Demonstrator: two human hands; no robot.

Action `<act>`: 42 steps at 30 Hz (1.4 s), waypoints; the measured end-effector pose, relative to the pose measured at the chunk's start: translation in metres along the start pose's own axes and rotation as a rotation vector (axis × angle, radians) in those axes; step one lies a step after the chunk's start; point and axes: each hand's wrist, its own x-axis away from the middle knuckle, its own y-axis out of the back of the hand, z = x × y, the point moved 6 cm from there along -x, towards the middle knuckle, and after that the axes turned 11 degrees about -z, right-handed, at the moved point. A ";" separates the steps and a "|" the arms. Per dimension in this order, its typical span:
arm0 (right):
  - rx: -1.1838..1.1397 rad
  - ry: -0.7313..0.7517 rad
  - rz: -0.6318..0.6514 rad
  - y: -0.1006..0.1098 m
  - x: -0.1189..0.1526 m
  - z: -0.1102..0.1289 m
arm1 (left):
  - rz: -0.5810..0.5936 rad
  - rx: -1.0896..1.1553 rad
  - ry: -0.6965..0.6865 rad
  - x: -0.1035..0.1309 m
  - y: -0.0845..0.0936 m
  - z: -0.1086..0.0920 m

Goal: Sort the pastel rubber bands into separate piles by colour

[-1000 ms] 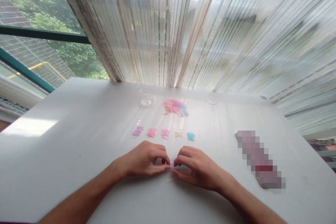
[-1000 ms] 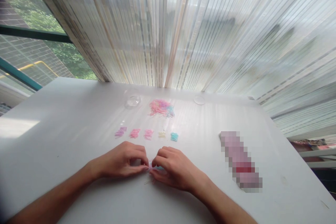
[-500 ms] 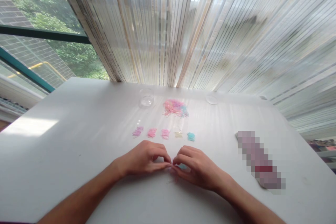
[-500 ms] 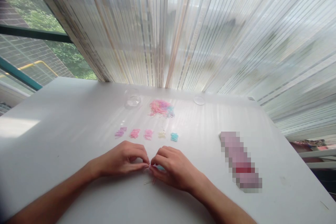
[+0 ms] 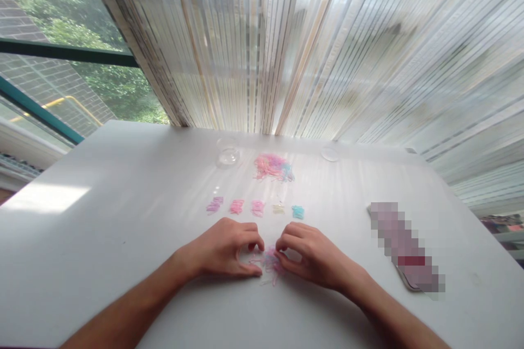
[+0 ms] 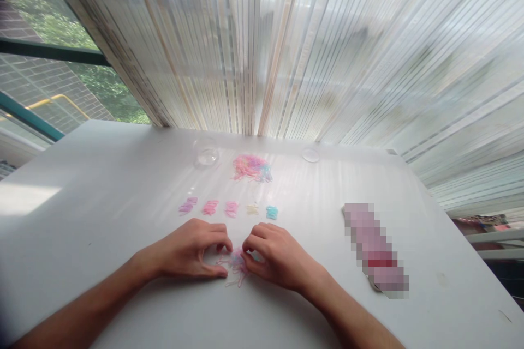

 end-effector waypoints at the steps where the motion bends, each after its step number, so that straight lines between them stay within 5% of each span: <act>1: 0.000 0.000 0.005 0.000 0.000 0.000 | 0.001 -0.003 0.001 0.000 0.000 0.000; 27: 0.012 0.011 0.015 0.001 -0.001 0.000 | -0.050 0.129 -0.049 0.001 0.003 -0.004; 42: 0.016 0.015 0.036 0.000 -0.001 0.002 | -0.020 0.252 0.053 0.000 0.007 0.000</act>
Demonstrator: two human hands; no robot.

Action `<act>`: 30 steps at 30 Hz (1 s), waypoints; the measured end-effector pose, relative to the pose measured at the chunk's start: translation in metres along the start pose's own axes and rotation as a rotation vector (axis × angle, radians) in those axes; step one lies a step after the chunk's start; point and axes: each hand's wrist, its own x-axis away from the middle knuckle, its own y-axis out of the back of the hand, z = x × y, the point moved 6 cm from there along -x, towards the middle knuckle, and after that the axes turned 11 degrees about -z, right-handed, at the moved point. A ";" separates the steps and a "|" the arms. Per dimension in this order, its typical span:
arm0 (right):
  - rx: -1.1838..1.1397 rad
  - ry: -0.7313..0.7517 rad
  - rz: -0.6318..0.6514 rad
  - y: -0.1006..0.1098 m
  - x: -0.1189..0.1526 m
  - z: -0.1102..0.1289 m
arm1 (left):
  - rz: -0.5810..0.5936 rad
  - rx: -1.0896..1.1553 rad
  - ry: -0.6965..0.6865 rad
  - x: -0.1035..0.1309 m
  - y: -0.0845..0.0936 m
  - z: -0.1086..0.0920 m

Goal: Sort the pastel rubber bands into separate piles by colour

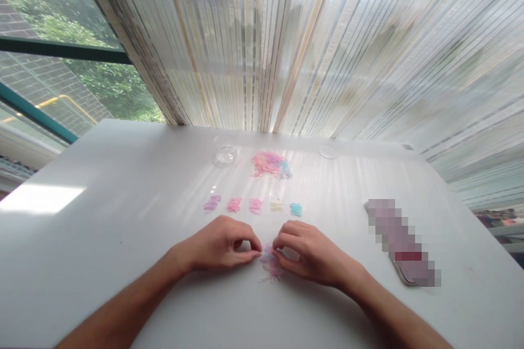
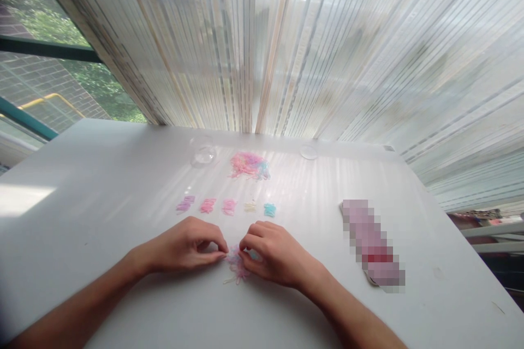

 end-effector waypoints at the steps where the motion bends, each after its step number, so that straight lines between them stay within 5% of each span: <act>1: -0.005 0.000 0.004 0.000 0.000 0.000 | -0.002 0.008 0.006 0.000 0.000 0.000; 16: -0.016 0.081 -0.096 0.000 0.000 0.006 | -0.089 0.017 0.014 -0.002 -0.003 0.003; 22: 0.034 0.034 -0.204 0.019 -0.001 -0.013 | -0.182 -0.242 -0.138 -0.002 -0.003 -0.001; 30: 0.064 -0.021 -0.253 0.025 -0.001 -0.029 | -0.067 -0.273 -0.202 0.000 -0.017 -0.009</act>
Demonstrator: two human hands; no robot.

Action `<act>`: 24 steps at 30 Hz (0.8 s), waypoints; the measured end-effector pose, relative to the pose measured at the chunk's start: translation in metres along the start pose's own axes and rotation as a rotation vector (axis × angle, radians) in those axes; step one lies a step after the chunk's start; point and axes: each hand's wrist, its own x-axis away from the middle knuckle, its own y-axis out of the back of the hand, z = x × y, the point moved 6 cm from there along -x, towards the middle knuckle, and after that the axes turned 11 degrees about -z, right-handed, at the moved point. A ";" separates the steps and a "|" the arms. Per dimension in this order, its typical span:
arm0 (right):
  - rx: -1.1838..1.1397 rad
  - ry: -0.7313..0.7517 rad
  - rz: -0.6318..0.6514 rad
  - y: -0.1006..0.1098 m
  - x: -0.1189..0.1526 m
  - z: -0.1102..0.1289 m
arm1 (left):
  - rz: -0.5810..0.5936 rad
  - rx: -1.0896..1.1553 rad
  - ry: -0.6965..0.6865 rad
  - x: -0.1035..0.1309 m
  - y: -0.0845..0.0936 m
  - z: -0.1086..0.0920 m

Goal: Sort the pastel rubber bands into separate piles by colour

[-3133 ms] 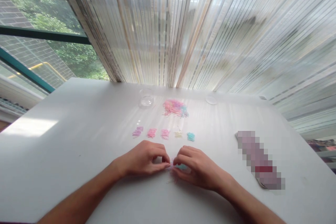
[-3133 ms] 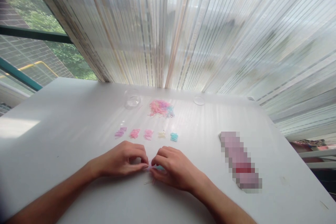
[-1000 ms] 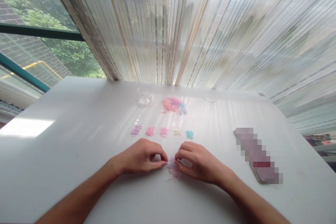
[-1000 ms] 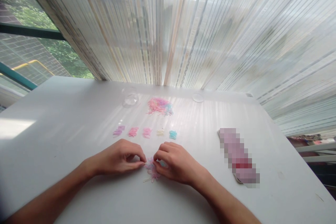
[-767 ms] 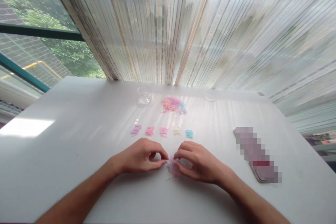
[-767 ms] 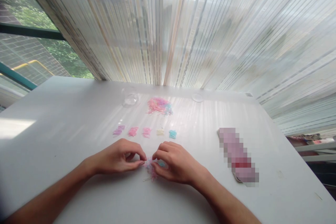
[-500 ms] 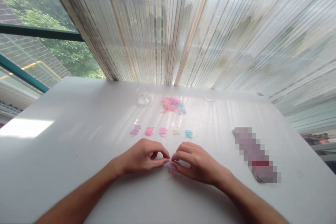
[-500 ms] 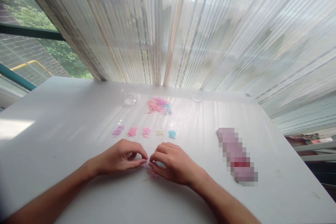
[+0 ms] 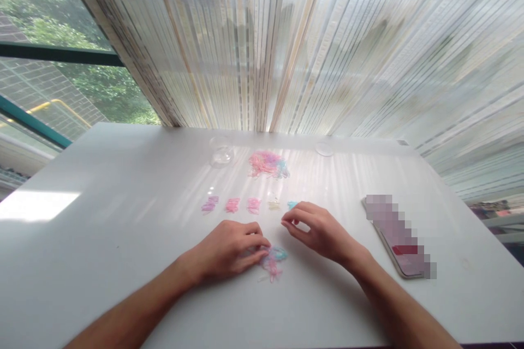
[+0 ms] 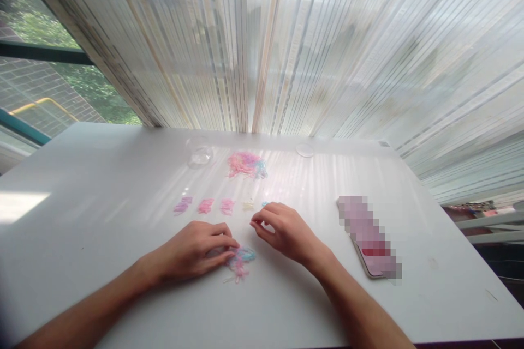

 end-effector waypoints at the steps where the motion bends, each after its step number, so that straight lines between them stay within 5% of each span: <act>1: -0.006 0.005 0.001 -0.001 0.000 0.001 | -0.009 0.014 -0.005 0.000 0.000 -0.001; 9: -0.052 0.086 -0.055 -0.008 0.003 0.020 | -0.317 0.033 0.074 -0.001 0.016 0.009; 24: -0.114 0.098 -0.095 -0.010 0.002 0.026 | -0.403 0.072 0.033 -0.004 0.022 0.003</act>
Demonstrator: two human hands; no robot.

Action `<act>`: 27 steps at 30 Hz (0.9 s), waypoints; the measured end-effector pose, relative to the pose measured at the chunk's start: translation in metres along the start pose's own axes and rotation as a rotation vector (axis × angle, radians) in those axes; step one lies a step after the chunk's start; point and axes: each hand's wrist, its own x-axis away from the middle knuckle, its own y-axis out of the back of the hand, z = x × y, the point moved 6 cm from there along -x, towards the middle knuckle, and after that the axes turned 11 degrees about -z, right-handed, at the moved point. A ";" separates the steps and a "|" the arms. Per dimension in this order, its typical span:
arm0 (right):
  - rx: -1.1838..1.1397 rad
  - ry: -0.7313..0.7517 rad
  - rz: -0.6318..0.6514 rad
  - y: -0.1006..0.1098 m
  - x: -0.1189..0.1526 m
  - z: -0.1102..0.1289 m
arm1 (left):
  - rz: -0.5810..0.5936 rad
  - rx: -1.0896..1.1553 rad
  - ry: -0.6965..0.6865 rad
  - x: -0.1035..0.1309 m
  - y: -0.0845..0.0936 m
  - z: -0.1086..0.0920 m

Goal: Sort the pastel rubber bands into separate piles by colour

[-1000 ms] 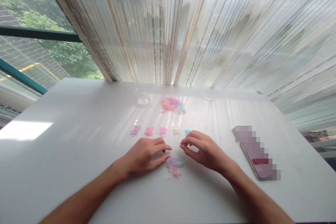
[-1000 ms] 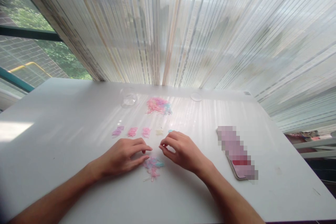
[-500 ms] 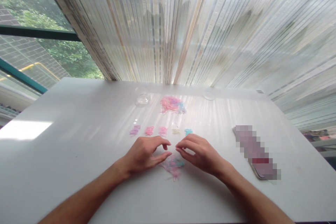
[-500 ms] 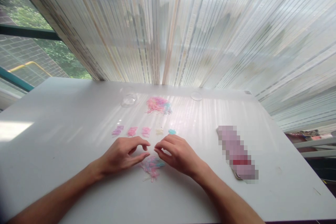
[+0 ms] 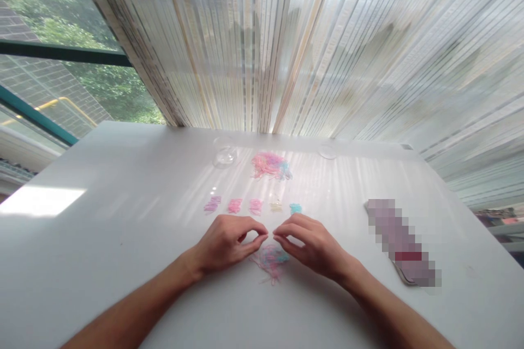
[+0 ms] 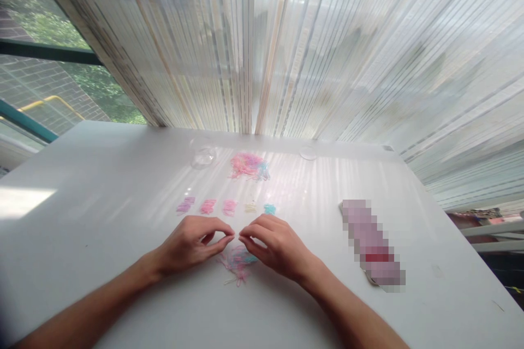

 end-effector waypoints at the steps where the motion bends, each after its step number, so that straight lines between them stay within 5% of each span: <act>1: 0.000 -0.001 0.001 0.000 0.000 0.000 | -0.005 0.001 -0.001 0.000 0.001 0.000; 27: 0.026 -0.027 -0.001 0.000 -0.001 0.001 | -0.028 -0.084 -0.079 0.000 0.001 -0.002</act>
